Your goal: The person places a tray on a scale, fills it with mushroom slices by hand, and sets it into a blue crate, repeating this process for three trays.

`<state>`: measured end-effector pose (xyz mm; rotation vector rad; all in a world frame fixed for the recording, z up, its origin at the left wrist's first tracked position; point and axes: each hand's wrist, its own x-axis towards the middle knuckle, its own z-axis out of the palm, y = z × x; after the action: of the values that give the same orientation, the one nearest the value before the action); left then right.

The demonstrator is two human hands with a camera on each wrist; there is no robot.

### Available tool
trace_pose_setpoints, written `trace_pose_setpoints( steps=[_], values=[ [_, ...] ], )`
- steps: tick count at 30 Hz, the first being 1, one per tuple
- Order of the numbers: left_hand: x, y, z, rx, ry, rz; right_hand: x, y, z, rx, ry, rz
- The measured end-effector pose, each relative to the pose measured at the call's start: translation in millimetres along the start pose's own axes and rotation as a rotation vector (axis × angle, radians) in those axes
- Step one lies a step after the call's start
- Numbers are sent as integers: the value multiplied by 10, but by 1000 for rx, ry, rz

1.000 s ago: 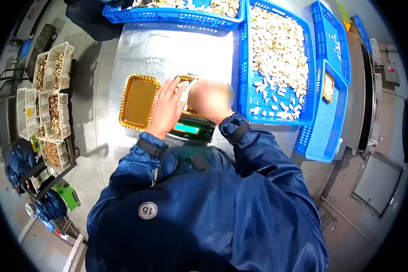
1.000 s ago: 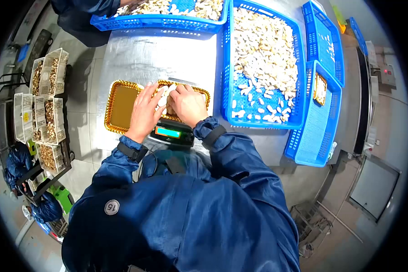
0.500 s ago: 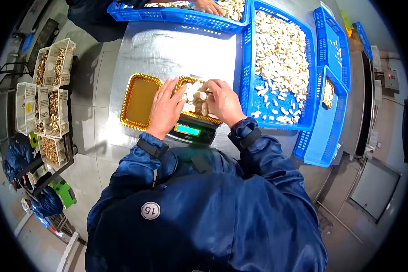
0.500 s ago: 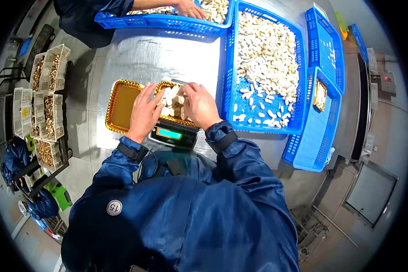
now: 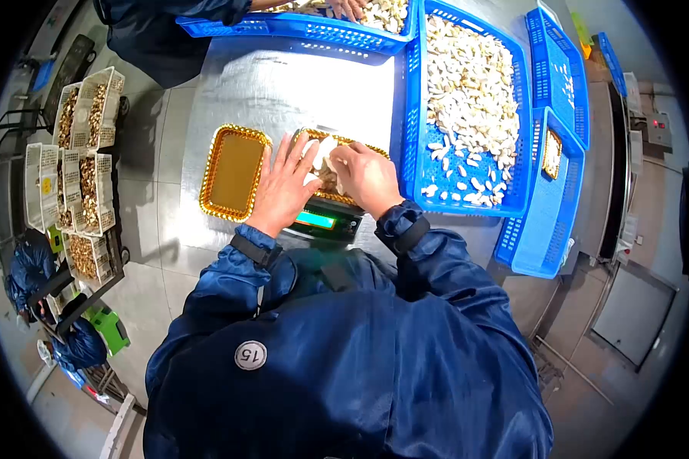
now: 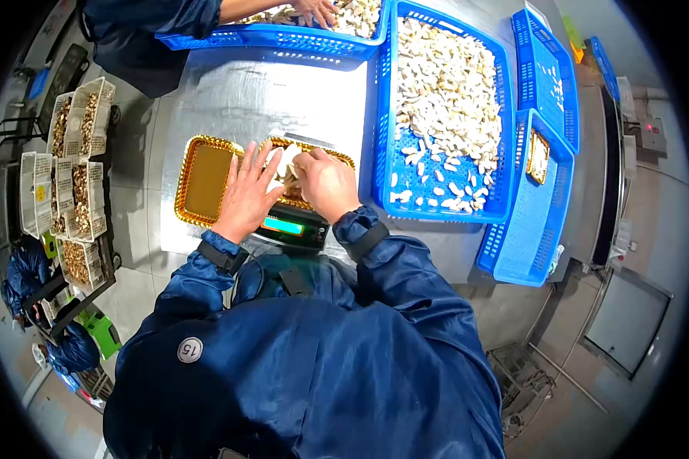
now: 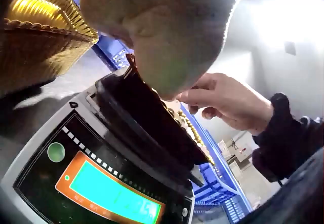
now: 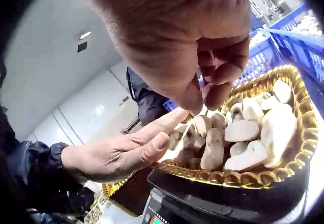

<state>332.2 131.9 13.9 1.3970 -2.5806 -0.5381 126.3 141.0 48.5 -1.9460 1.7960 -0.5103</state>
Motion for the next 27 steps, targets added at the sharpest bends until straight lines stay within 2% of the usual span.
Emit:
trace_pose_setpoints(
  steps=[4,8,11,12,16,17,19,20,21,23,25,26,27],
  values=[
    [-15,-15,11,8,-18,14,-5,68,9,-25,-82,5],
    [6,-20,34,11,-23,27,23,72,12,-151,-6,-58],
    [8,-20,24,14,-36,24,0,57,24,-144,-79,-104],
    [10,-20,33,13,-36,24,-21,109,97,-130,-50,-120],
    [11,-42,27,-1,-72,13,-24,39,53,-36,-178,-10],
    [18,-38,14,-10,-84,14,-21,44,35,16,-143,1],
    [31,-28,-49,-38,-45,12,11,98,-42,113,-73,15],
    [29,-35,-95,-61,-28,-4,33,86,-133,159,-102,139],
    [18,-51,-148,-84,-14,-19,50,147,-218,171,-100,165],
    [15,-151,-238,-76,69,-49,-8,346,-350,175,50,112],
    [-9,-288,-338,-140,152,-76,-66,417,-538,104,11,219],
    [-16,-339,-378,-167,220,-87,-100,511,-534,61,105,122],
    [-45,-390,-432,-189,244,-96,-171,577,-564,44,91,177]
  ],
)
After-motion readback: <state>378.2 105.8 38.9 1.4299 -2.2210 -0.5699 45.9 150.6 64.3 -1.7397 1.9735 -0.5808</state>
